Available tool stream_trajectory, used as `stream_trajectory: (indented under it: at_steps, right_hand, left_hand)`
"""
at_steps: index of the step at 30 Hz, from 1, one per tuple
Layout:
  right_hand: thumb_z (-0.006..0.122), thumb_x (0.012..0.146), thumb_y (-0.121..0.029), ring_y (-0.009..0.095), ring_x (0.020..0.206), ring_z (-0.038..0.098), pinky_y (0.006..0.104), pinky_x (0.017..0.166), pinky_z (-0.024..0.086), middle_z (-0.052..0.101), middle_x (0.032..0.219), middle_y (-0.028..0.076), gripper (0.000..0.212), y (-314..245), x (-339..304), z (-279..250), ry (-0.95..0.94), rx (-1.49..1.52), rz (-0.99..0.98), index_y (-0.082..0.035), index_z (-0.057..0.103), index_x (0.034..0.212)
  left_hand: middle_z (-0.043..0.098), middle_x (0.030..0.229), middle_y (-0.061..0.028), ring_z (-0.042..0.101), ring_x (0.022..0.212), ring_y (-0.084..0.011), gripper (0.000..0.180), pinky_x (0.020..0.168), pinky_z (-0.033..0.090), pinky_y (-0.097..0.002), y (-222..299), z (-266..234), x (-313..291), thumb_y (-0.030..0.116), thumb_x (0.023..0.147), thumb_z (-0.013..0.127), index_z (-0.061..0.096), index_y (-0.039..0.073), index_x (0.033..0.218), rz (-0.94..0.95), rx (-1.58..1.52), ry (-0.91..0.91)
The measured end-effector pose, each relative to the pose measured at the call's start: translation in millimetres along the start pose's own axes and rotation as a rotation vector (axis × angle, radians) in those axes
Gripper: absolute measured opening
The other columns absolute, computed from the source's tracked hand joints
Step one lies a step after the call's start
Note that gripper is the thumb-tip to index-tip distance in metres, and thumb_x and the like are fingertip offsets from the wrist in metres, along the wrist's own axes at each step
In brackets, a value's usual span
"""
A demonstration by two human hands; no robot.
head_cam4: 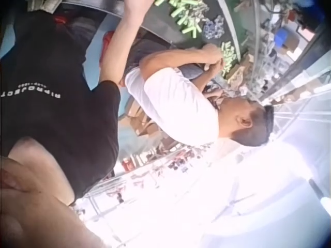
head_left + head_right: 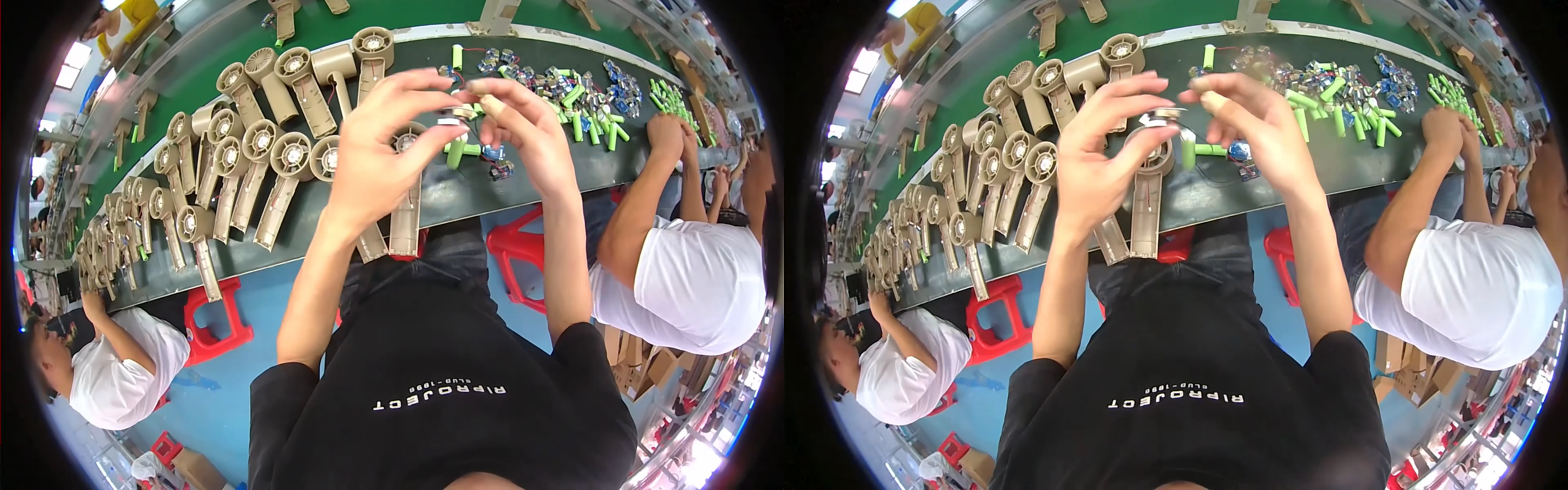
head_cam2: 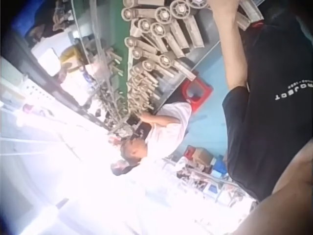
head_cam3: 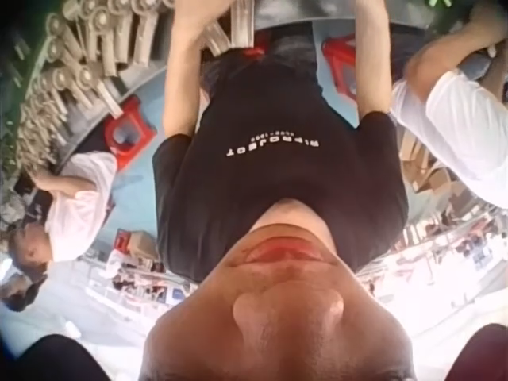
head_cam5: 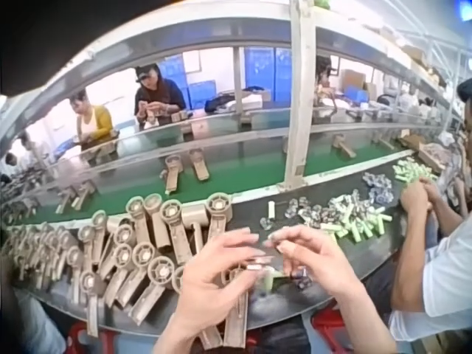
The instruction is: The person assembles handheld fans by inserting battery and circuit board units into plastic fan casings by hand and placing the assembled casings onto an upper conveyor belt.
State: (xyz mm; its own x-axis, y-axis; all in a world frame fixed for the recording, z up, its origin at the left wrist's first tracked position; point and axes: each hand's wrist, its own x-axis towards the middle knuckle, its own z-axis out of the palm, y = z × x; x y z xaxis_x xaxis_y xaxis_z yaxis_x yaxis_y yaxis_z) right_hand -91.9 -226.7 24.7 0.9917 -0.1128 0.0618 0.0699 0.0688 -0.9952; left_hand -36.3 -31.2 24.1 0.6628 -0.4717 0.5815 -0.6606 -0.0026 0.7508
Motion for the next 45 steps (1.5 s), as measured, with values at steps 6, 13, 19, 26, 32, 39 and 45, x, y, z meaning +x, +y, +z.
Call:
stream_trajectory:
  at_steps: [6, 13, 19, 26, 32, 39, 45]
  right_hand:
    - [0.064, 0.093, -0.005, 0.005, 0.074, 0.058, 0.0203, 0.065, 0.047, 0.070, 0.096, 0.006, 0.017, 36, -45, 7, 0.069, -0.078, -0.009, -0.002, 0.066, 0.109]
    - [0.067, 0.088, 0.001, 0.002, 0.070, 0.053, 0.0184, 0.062, 0.042, 0.066, 0.093, 0.002, 0.014, 70, -64, 34, -0.069, -0.190, -0.021, 0.000, 0.068, 0.102]
    - [0.067, 0.086, 0.003, 0.003, 0.062, 0.044, 0.0198, 0.056, 0.035, 0.059, 0.087, 0.000, 0.019, 69, -58, 49, -0.080, -0.243, -0.124, -0.001, 0.070, 0.104]
    - [0.070, 0.081, 0.006, 0.005, 0.056, 0.040, 0.0225, 0.048, 0.030, 0.057, 0.082, 0.001, 0.029, 73, -55, 59, -0.038, -0.429, -0.300, -0.004, 0.072, 0.108]
    - [0.072, 0.078, 0.005, 0.007, 0.052, 0.044, 0.0239, 0.045, 0.034, 0.060, 0.082, 0.003, 0.025, 88, -44, 58, 0.068, -0.593, -0.666, -0.002, 0.072, 0.102]
    - [0.069, 0.082, 0.001, 0.006, 0.057, 0.046, 0.0224, 0.049, 0.034, 0.057, 0.080, 0.002, 0.009, 78, -49, 62, 0.039, -0.433, -0.435, 0.001, 0.067, 0.090]
    - [0.064, 0.088, -0.003, 0.001, 0.069, 0.047, 0.0204, 0.062, 0.039, 0.056, 0.083, -0.003, 0.006, 77, -49, 59, -0.025, -0.152, -0.102, 0.001, 0.065, 0.092]
  left_hand:
    - [0.069, 0.107, -0.0130, 0.067, 0.083, -0.0163, 0.021, 0.078, 0.055, -0.0288, 23, -27, -21, -0.002, 0.091, 0.062, 0.062, -0.001, 0.112, -0.238, -0.715, 0.131]
    - [0.068, 0.076, -0.0089, 0.058, 0.054, -0.0197, 0.013, 0.050, 0.045, -0.0344, 42, -21, -68, 0.008, 0.083, 0.067, 0.070, 0.005, 0.095, -0.472, 0.308, -0.180]
    - [0.067, 0.076, -0.0154, 0.062, 0.056, -0.0234, 0.010, 0.051, 0.045, -0.0316, 19, 0, -88, 0.008, 0.086, 0.068, 0.069, 0.003, 0.094, -0.405, 0.572, -0.152]
    - [0.059, 0.063, -0.0104, 0.049, 0.049, -0.0119, 0.014, 0.046, 0.036, -0.0299, 29, -3, -77, 0.013, 0.093, 0.064, 0.069, 0.000, 0.096, -0.569, 0.342, 0.012]
    - [0.061, 0.063, -0.0191, 0.060, 0.052, -0.0307, 0.018, 0.052, 0.044, -0.0381, 31, -8, -68, 0.016, 0.093, 0.061, 0.069, 0.000, 0.096, -0.723, 0.293, -0.072]
    - [0.064, 0.077, -0.0050, 0.050, 0.064, -0.0085, 0.019, 0.059, 0.043, -0.0254, 28, -15, -80, 0.012, 0.098, 0.057, 0.068, 0.000, 0.109, -0.644, 0.178, -0.059]
    - [0.067, 0.088, -0.0189, 0.064, 0.072, -0.0318, 0.023, 0.067, 0.050, -0.0390, 17, -10, -92, 0.003, 0.091, 0.064, 0.066, -0.003, 0.112, -0.452, 0.213, -0.008]
